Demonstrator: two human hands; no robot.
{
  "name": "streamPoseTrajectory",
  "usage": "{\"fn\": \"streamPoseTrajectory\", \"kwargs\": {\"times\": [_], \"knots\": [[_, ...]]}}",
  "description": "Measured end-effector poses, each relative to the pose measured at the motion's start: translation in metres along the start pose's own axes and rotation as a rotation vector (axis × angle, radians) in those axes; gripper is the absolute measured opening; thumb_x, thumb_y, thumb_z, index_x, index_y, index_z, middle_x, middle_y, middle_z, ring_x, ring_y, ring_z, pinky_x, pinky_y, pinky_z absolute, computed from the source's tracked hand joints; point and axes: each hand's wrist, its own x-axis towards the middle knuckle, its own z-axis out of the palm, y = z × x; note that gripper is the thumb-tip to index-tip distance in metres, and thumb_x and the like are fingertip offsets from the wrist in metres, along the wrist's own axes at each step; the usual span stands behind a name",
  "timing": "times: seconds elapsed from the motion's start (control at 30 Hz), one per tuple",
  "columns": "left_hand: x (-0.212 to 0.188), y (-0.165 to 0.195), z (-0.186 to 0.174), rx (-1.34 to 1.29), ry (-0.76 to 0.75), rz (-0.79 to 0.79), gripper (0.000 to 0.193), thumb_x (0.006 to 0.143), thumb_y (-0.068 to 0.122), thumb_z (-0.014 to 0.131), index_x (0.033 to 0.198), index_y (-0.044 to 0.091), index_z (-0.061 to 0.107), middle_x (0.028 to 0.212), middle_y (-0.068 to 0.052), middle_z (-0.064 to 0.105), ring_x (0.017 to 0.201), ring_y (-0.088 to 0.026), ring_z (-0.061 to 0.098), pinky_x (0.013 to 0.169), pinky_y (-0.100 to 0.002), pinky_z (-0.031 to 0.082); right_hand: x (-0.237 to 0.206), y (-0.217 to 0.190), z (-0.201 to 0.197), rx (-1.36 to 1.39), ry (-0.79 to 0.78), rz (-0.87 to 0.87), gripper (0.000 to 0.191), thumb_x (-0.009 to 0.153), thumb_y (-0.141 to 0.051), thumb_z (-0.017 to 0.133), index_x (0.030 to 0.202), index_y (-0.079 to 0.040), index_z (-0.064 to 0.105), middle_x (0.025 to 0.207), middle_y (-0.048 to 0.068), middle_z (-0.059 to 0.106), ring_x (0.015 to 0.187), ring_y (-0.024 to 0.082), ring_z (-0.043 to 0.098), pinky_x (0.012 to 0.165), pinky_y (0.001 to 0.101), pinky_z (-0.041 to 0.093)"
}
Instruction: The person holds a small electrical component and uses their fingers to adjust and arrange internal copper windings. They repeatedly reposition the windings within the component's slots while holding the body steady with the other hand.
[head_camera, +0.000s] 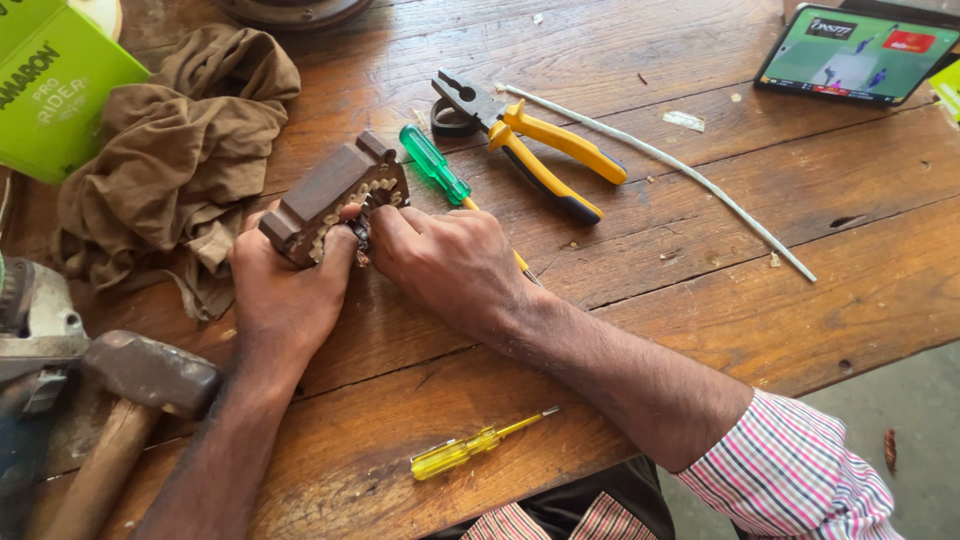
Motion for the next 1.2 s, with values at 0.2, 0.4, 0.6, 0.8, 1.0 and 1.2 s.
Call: {"fn": "streamPoseTrajectory", "kwargs": {"times": [0.2, 0.4, 0.6, 0.8, 1.0, 1.2], "knots": [[0.0002, -0.0022, -0.0003, -0.027, 0.006, 0.009, 0.021, 0.092, 0.002, 0.07, 0.112, 0.003, 0.076, 0.101, -0.006, 0.077, 0.091, -0.009, 0.071, 0.083, -0.025, 0.056, 0.0004, -0.0006, -0.0001, 0.008, 0.005, -0.006, 0.017, 0.097, -0.019, 0.069, 0.09, -0.01, 0.056, 0.073, 0.002, 0.064, 0.063, 0.019, 0.068, 0.051, 0.0358, 0.05], [0.0004, -0.0019, 0.0003, -0.043, 0.004, -0.005, 0.021, 0.092, 0.002, 0.071, 0.112, 0.003, 0.076, 0.103, -0.006, 0.077, 0.092, -0.009, 0.072, 0.084, -0.026, 0.057, 0.0006, -0.0005, 0.0002, 0.0, -0.021, 0.006, 0.019, 0.097, -0.02, 0.069, 0.088, -0.01, 0.056, 0.072, 0.002, 0.064, 0.063, 0.019, 0.068, 0.051, 0.0358, 0.05], [0.0006, -0.0001, -0.0019, 0.024, -0.011, 0.004, 0.021, 0.092, 0.002, 0.071, 0.112, 0.003, 0.076, 0.102, -0.006, 0.076, 0.093, -0.01, 0.073, 0.085, -0.027, 0.058, 0.0013, -0.0009, -0.0011, 0.003, -0.022, 0.002, 0.016, 0.098, -0.02, 0.068, 0.093, -0.009, 0.058, 0.074, 0.002, 0.065, 0.064, 0.019, 0.069, 0.052, 0.0356, 0.05], [0.0006, 0.0001, 0.0001, -0.064, -0.009, -0.038, 0.02, 0.092, 0.004, 0.07, 0.111, 0.004, 0.075, 0.101, -0.005, 0.077, 0.091, -0.009, 0.072, 0.082, -0.026, 0.058, 0.0018, -0.0017, -0.0032, 0.011, -0.009, -0.013, 0.016, 0.097, -0.021, 0.068, 0.105, -0.008, 0.063, 0.074, 0.002, 0.066, 0.064, 0.019, 0.069, 0.051, 0.0352, 0.051], [0.0005, -0.0006, -0.0011, 0.008, 0.005, -0.007, 0.021, 0.092, 0.003, 0.071, 0.112, 0.003, 0.076, 0.097, -0.006, 0.076, 0.086, -0.009, 0.071, 0.079, -0.026, 0.056, 0.0022, -0.0015, -0.0028, -0.018, -0.057, 0.05, 0.014, 0.099, -0.022, 0.067, 0.098, -0.01, 0.061, 0.072, 0.002, 0.066, 0.063, 0.019, 0.07, 0.052, 0.0368, 0.052], [0.0001, -0.0004, -0.0004, -0.027, 0.002, -0.013, 0.02, 0.092, 0.004, 0.07, 0.111, 0.003, 0.076, 0.097, -0.005, 0.076, 0.085, -0.008, 0.071, 0.078, -0.026, 0.057, 0.0002, 0.0021, -0.0032, 0.005, -0.061, 0.101, 0.024, 0.092, -0.028, 0.071, 0.096, -0.007, 0.06, 0.075, 0.006, 0.068, 0.061, 0.026, 0.069, 0.052, 0.0393, 0.053]]}}
